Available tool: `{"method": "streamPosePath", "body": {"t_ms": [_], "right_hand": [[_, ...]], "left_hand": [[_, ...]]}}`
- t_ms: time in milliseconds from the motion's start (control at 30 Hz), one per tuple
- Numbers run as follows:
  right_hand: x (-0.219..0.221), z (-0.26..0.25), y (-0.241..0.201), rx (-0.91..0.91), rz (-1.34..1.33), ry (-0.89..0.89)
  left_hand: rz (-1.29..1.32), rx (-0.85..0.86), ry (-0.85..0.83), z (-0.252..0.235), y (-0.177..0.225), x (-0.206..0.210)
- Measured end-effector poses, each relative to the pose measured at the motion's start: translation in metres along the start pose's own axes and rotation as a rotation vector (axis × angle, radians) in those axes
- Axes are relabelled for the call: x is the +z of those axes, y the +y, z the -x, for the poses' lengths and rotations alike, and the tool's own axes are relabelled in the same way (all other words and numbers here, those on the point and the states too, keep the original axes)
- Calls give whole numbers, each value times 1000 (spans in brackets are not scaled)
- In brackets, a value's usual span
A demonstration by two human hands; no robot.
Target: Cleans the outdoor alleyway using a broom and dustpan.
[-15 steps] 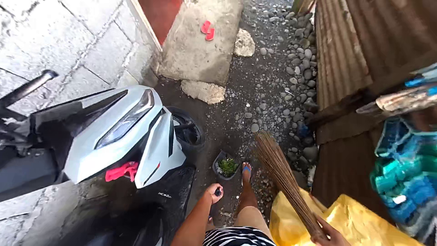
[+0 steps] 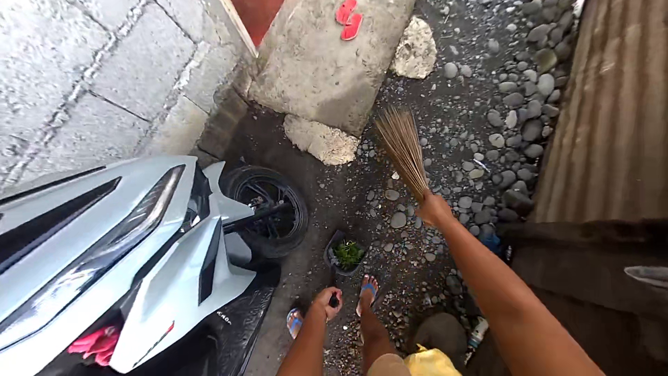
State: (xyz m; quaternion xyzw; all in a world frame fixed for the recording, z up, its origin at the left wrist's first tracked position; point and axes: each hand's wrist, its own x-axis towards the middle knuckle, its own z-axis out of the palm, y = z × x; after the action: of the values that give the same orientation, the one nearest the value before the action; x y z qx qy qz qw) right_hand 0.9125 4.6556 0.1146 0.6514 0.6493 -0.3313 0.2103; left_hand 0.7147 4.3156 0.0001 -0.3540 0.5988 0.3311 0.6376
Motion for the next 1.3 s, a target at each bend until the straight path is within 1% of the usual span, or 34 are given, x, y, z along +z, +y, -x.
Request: {"method": "streamPosePath", "body": {"t_ms": [67,133,167,233,300,367,433,533,600,733,833,900,967,1033,1067,1100,1167,1200,1267,1300], "right_hand": [[3,-28,-15,-35,120,-40],[8,-33,-9,-112,268,-123],[9,-25,0,-146,332,-166],[1,8,22,-163,432,-244],[-25,50,48,-138,494,-258],[-59,89,79,-97,498,-223],[-88,117,115,-57,447,-188],[-109,140,170,-9,291,-115],[-114,141,202,53,185,-66],[-111,103,247,271,-125,92],[-111,51,274,421,-347,208],[-109,9,296,483,-353,226],[-106,-28,319,521,-282,199],[-103,-46,337,504,-207,136],[-101,-45,344,479,-201,102],[-102,-37,351,451,-214,66],[-108,-2,372,415,-284,15],[-114,25,385,401,-304,8],[-139,90,403,331,-248,19],[-155,124,397,304,-198,18]], "left_hand": [[-18,-6,7,-2,7,7],[-4,-14,9,-1,12,5],[7,-16,7,0,13,1],[25,-13,1,0,14,-6],[33,-13,-1,-1,15,-9],[28,-27,9,-3,16,-10],[23,-43,17,-7,16,-8],[18,-56,9,-10,19,-4],[33,-70,17,-9,20,-3],[58,-88,31,-6,23,-1],[79,-93,34,-8,21,2],[82,-86,54,-10,19,3],[67,-88,64,-12,19,5],[45,-89,73,-14,17,5],[35,-88,78,-14,17,6],[31,-85,83,-13,16,6],[37,-84,86,-11,17,7],[43,-93,90,-10,18,7],[54,-115,101,-9,22,8],[47,-122,106,-9,24,10]]}}
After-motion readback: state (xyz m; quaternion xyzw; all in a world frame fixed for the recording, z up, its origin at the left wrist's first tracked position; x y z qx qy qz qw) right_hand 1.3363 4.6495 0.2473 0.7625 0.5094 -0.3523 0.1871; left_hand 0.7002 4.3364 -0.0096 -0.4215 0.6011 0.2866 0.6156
